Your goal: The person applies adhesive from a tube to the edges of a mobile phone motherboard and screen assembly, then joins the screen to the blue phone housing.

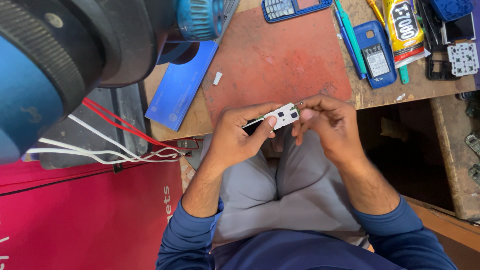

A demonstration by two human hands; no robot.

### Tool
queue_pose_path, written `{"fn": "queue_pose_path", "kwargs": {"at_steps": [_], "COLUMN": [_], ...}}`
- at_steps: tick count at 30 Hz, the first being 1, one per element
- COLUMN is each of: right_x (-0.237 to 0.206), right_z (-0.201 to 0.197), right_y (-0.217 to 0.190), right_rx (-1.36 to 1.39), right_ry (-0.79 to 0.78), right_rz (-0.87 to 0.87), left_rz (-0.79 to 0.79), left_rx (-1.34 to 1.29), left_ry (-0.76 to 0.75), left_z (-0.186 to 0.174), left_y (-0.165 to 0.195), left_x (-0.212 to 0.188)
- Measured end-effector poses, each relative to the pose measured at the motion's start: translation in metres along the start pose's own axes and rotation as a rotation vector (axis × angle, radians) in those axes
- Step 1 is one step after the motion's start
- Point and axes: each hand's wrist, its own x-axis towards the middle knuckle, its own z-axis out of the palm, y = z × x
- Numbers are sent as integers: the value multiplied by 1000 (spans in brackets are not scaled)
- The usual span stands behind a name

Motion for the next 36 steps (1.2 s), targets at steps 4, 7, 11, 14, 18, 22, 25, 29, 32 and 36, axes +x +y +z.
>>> {"fn": "queue_pose_path", "kwargs": {"at_steps": [4,7,11,14,18,22,25,29,32,36], "right_x": [-1,1,1,1,1,0,1,2,2,1], "right_z": [-6,-6,-2,0,-1,0,4,5,5,5], "right_y": [-5,-5,-3,-3,-5,-6,-5,-4,-4,-2], "right_rx": [165,81,-41,-48,27,-23,-81,-56,-50,-48], "right_ry": [-15,-8,-9,7,23,-1,-12,-11,-19,-16], "right_rz": [11,19,-18,-7,8,-32,-49,-39,-48,-49], "left_rz": [-22,-13,14,-14,-15,-15,-23,-34,-42,-35], "left_rx": [-26,-41,-54,-38,-23,-65,-96,-109,-121,-111], "left_ry": [23,24,11,20,26,43,50,60,60,61], "left_z": [2,2,0,1,1,2,3,3,3,3], "left_y": [-2,-3,-1,0,1,-1,-3,-6,-8,-8], "left_x": [0,0,0,2,2,3,3,3,3,2]}}
